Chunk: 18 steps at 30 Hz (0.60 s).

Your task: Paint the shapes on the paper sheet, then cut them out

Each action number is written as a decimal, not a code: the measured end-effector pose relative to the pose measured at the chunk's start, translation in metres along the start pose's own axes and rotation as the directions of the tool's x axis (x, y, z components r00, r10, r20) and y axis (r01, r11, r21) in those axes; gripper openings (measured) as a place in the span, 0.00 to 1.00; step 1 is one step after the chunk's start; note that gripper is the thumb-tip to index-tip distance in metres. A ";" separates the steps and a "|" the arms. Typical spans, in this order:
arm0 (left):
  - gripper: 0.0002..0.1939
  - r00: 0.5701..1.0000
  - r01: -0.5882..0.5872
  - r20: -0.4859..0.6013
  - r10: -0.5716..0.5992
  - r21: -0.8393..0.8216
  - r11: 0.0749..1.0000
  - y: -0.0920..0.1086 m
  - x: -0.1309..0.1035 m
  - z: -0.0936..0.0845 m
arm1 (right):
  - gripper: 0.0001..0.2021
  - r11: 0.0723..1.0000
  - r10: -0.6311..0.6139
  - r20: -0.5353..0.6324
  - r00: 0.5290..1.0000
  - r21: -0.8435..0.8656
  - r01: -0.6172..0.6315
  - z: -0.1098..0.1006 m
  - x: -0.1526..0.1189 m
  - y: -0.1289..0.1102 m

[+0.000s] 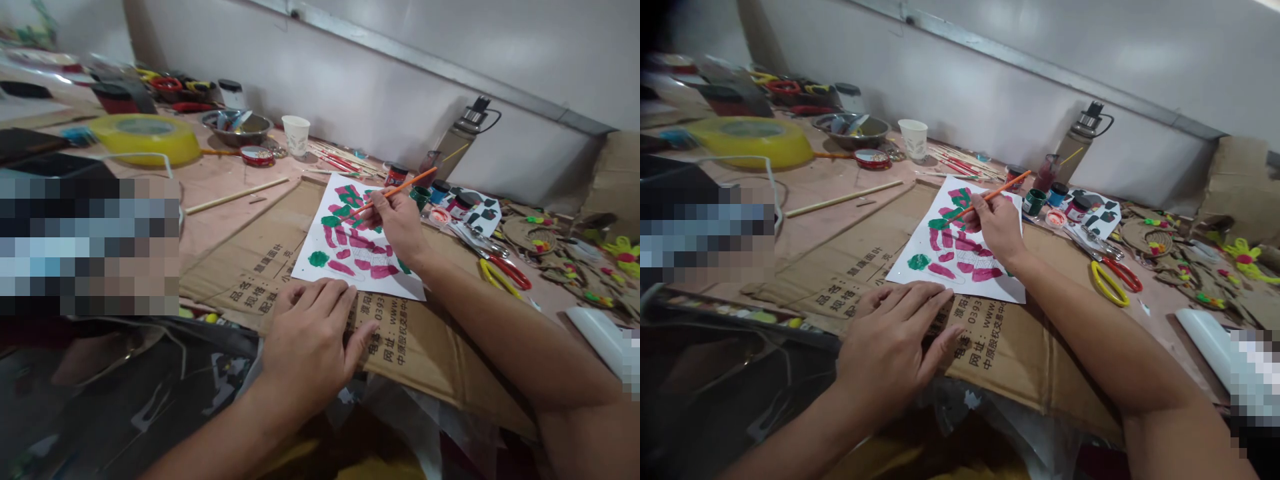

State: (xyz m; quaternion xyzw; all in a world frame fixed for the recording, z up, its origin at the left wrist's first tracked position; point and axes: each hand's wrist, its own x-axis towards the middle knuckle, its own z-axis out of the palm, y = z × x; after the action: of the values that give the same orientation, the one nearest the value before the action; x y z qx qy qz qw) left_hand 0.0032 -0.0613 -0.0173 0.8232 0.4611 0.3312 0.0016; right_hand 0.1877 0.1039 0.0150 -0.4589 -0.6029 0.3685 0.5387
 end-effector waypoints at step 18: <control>0.19 0.999 0.039 0.040 -0.036 -0.095 0.995 -0.017 0.019 -0.028 | 0.18 0.996 0.010 -0.055 0.998 0.087 -0.005 -0.005 -0.001 -0.010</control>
State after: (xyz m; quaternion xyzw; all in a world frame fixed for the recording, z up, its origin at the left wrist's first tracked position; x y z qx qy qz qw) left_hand -0.0184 -0.0452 0.0099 0.8195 0.4600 0.3371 0.0559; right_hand 0.1914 0.0997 0.0248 -0.4474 -0.5694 0.3835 0.5732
